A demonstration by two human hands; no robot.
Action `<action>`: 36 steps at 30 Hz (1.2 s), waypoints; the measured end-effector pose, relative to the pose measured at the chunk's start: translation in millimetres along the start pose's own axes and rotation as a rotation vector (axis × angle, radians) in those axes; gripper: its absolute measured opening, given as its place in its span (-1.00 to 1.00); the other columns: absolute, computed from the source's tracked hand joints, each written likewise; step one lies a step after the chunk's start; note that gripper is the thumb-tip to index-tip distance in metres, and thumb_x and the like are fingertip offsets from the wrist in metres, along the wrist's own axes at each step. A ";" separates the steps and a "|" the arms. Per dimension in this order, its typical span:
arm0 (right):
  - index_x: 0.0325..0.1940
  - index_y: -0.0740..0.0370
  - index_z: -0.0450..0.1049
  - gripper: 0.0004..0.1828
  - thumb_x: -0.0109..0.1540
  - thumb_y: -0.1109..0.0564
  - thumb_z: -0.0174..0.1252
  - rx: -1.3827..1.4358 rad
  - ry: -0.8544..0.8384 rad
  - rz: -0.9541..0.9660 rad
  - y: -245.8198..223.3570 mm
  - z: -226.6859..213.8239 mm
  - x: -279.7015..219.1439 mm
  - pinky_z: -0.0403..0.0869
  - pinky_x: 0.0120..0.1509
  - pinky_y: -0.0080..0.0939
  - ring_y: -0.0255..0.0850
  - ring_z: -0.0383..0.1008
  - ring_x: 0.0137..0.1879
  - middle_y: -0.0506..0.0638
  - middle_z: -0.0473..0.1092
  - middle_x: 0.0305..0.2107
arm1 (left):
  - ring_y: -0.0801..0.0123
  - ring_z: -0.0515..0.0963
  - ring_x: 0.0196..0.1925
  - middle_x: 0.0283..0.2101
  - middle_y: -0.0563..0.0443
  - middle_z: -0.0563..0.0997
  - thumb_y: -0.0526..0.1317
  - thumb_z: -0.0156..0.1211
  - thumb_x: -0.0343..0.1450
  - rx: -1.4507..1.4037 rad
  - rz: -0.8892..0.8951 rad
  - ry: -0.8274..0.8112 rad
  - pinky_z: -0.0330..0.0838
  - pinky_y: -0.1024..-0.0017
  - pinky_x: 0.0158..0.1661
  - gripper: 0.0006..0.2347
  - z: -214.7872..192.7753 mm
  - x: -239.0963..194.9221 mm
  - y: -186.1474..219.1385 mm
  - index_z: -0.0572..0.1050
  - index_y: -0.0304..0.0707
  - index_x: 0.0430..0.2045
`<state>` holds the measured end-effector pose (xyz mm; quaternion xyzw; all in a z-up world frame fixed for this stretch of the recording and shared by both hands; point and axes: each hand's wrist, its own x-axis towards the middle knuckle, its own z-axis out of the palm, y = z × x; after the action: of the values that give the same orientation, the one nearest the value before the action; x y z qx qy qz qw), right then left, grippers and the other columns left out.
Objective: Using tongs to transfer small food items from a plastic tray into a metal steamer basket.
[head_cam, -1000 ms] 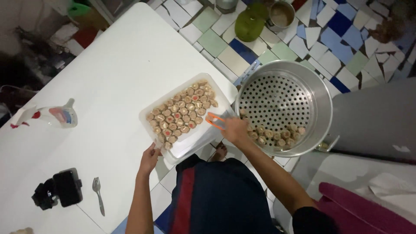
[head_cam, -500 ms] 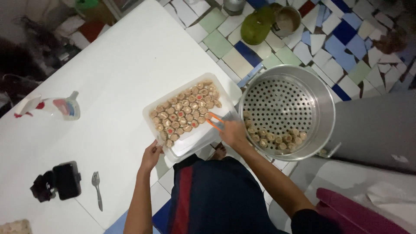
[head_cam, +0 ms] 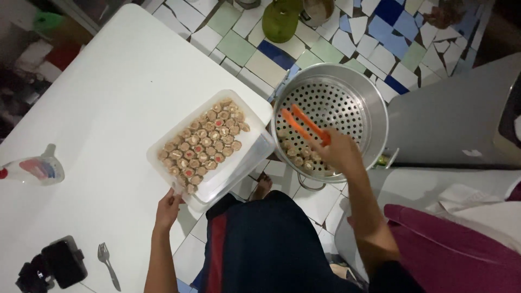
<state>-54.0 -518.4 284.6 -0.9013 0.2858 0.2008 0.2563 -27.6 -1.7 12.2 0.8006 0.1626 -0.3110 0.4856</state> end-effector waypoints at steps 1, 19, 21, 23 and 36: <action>0.25 0.25 0.43 -0.31 0.20 -0.26 0.19 0.004 0.005 0.006 14.3 9.1 12.5 0.47 -0.04 0.13 0.17 0.56 -0.06 0.21 0.56 -0.23 | 0.00 0.62 -0.05 -0.10 -0.43 0.63 -0.23 -0.02 0.56 0.004 0.004 -0.005 0.50 0.27 -0.15 -0.55 -0.8 -0.2 1.2 0.18 -0.26 0.40; -0.70 0.13 0.23 -0.57 0.21 0.05 0.17 -0.186 -0.084 -0.212 20.0 77.5 70.4 0.04 -0.69 -0.36 -0.43 -0.12 -0.74 -0.11 0.08 -0.86 | -0.10 0.62 -0.02 -0.13 -0.49 0.62 -0.22 0.04 0.54 -0.001 0.013 0.013 0.51 0.20 -0.12 -0.53 -0.5 -11.2 21.1 0.19 -0.36 0.38; -0.57 0.30 0.43 -0.58 0.30 0.01 0.05 0.196 -0.190 0.025 9.5 57.6 57.6 0.13 -0.57 -0.23 -0.24 0.09 -0.70 0.10 0.35 -0.73 | -0.12 0.61 -0.03 -0.17 -0.51 0.62 -0.24 0.03 0.53 0.007 0.018 0.012 0.51 0.18 -0.11 -0.52 1.3 -20.4 37.9 0.17 -0.41 0.37; -0.14 0.36 0.42 -0.54 0.28 -0.15 0.08 0.280 -0.251 0.112 36.0 66.0 73.7 0.31 -0.32 -0.07 -0.04 0.32 -0.36 0.28 0.38 -0.34 | -0.07 0.62 -0.06 -0.18 -0.46 0.63 -0.24 0.04 0.53 0.003 0.010 0.022 0.52 0.21 -0.12 -0.53 2.4 -17.1 31.5 0.19 -0.38 0.37; 0.14 0.12 0.51 -0.49 0.31 -0.27 0.10 -0.289 -0.066 -0.633 -40.1 70.0 54.2 0.24 -0.55 -0.29 -0.26 0.22 -0.64 -0.03 0.34 -0.74 | 0.08 0.67 -0.06 -0.21 -0.20 0.70 -0.19 0.03 0.53 0.138 -0.002 0.008 0.48 0.17 -0.02 -0.56 5.1 18.2 -10.1 0.25 -0.13 0.37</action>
<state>-3.3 -472.1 215.8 -0.9651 -0.0478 0.1789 0.1849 -21.3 -2.2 -8.3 0.8333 0.1435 -0.3189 0.4282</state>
